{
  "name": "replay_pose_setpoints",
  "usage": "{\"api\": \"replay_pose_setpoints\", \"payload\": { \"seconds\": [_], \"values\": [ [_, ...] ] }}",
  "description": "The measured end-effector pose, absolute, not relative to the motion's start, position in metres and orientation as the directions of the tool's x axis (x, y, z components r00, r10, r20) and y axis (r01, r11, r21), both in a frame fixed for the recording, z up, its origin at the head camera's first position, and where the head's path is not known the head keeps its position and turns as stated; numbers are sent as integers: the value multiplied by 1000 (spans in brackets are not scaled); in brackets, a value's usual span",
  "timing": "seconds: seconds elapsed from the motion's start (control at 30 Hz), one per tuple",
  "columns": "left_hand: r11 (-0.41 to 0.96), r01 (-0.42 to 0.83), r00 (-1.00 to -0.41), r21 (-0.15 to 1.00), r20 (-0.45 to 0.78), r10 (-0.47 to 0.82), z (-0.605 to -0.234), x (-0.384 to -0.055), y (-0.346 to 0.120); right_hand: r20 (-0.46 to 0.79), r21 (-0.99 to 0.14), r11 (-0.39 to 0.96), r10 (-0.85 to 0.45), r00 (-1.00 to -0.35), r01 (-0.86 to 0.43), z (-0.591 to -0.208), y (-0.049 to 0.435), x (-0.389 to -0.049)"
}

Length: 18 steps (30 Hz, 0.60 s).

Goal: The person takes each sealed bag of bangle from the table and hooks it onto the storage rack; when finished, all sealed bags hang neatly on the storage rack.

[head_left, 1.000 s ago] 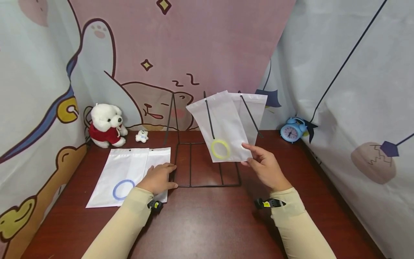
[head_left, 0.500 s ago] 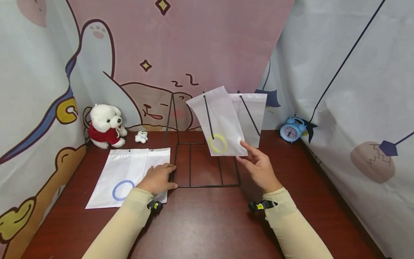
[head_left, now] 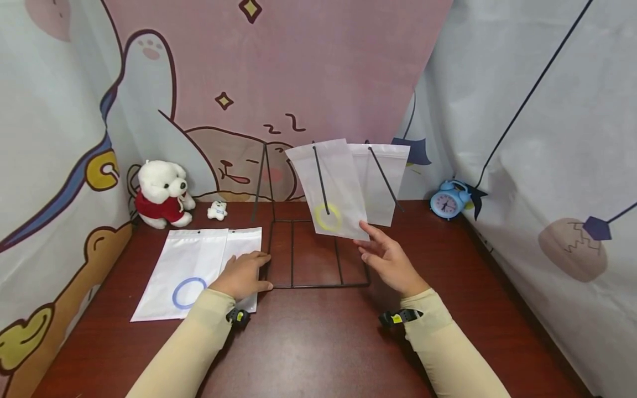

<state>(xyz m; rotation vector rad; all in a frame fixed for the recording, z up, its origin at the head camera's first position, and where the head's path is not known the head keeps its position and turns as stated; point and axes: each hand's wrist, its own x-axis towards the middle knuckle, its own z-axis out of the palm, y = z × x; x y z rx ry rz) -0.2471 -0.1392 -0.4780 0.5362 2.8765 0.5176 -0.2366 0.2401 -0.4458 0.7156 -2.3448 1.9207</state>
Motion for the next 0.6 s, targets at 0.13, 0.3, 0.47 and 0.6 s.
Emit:
{"api": "replay_pose_setpoints", "payload": {
  "seconds": [0.13, 0.3, 0.47, 0.6],
  "values": [
    [873, 321, -921, 367, -96, 378, -478, -247, -139, 281, -927, 138, -362, -889, -349, -449, 240, -238],
    [872, 321, -920, 370, -96, 380, -477, -246, -139, 312, -914, 147, -337, -888, -377, -453, 240, -240],
    [872, 322, -918, 368, -102, 382, -478, -246, -139, 324, -912, 154, -299, -897, -381, -457, 240, -242],
    [874, 317, -920, 370, -103, 377, -477, -246, -139, 317, -915, 158, -287, -904, -371, -459, 240, -243]
  ]
}}
